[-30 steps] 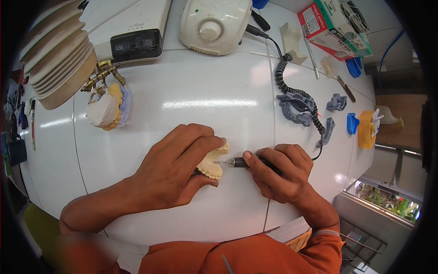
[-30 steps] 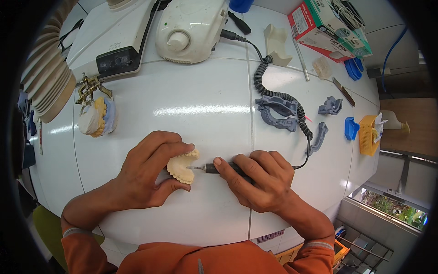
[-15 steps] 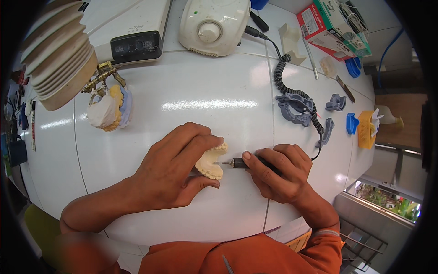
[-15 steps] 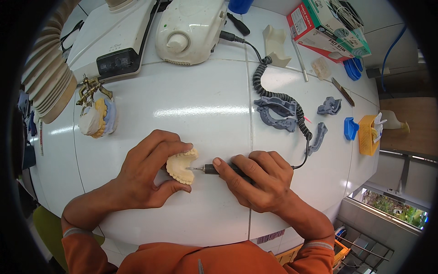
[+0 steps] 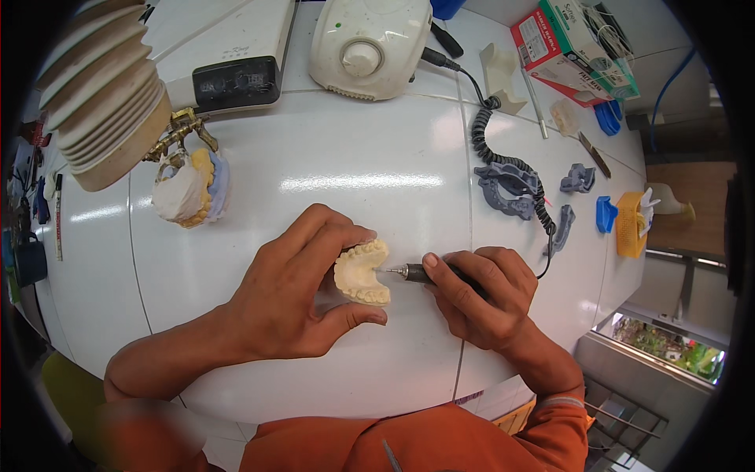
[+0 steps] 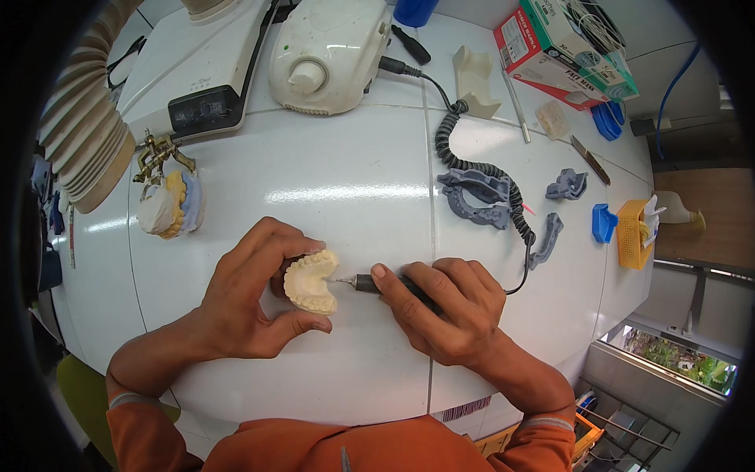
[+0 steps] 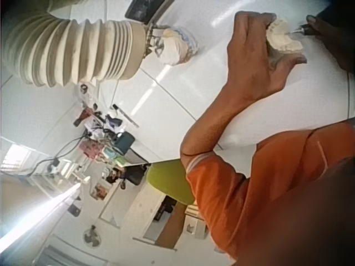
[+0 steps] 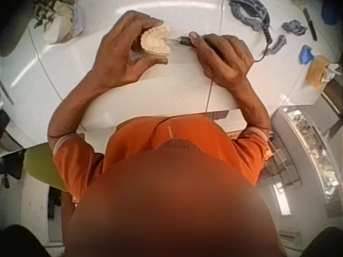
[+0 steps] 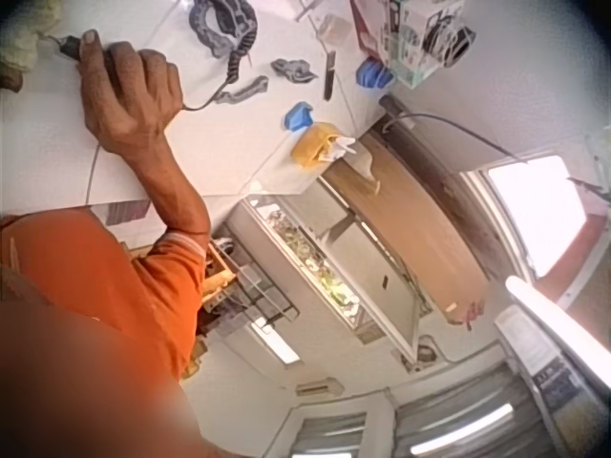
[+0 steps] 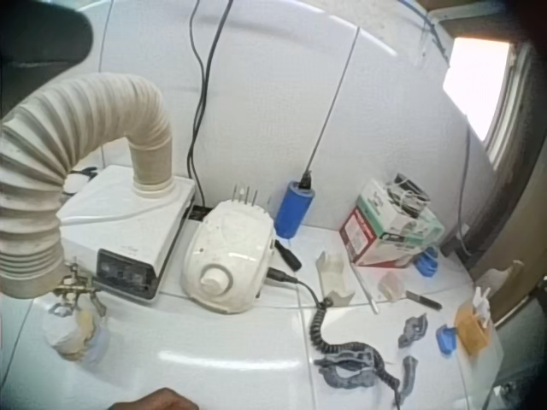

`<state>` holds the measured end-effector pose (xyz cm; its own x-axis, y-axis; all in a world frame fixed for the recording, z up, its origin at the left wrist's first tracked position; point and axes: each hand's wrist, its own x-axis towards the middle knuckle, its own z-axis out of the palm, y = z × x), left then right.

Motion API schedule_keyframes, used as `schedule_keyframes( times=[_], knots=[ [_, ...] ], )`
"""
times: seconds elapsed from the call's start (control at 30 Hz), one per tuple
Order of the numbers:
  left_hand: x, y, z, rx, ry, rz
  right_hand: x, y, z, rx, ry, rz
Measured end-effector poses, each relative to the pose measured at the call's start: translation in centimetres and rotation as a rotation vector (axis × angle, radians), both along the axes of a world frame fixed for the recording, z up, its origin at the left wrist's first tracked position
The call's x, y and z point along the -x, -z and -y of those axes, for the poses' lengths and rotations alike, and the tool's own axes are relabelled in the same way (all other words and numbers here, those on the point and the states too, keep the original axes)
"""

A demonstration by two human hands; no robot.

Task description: Polishing a dental cast or denture framework with a handheld rotary tool.

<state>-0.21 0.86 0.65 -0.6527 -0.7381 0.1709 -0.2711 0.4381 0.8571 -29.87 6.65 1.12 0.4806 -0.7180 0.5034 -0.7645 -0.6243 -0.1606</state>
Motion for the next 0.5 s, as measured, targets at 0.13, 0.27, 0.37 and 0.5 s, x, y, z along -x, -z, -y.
schedule_keyframes(
  times=[0.13, 0.27, 0.37, 0.5],
  knots=[
    [0.06, -0.02, -0.07, -0.018, -0.009, -0.013, 0.17, 0.08, 0.03, -0.006, 0.003, -0.001],
    [0.0, 0.02, 0.0, -0.008, -0.011, -0.015, 0.32, 0.38, 0.01, 0.007, 0.018, 0.011],
    [0.12, 0.08, -0.01, -0.041, -0.013, -0.02, 0.22, 0.43, 0.09, 0.01, 0.013, 0.017],
    [0.06, 0.04, -0.06, -0.025, -0.02, -0.014, 0.13, 0.5, 0.03, 0.019, 0.016, 0.025]
  ],
)
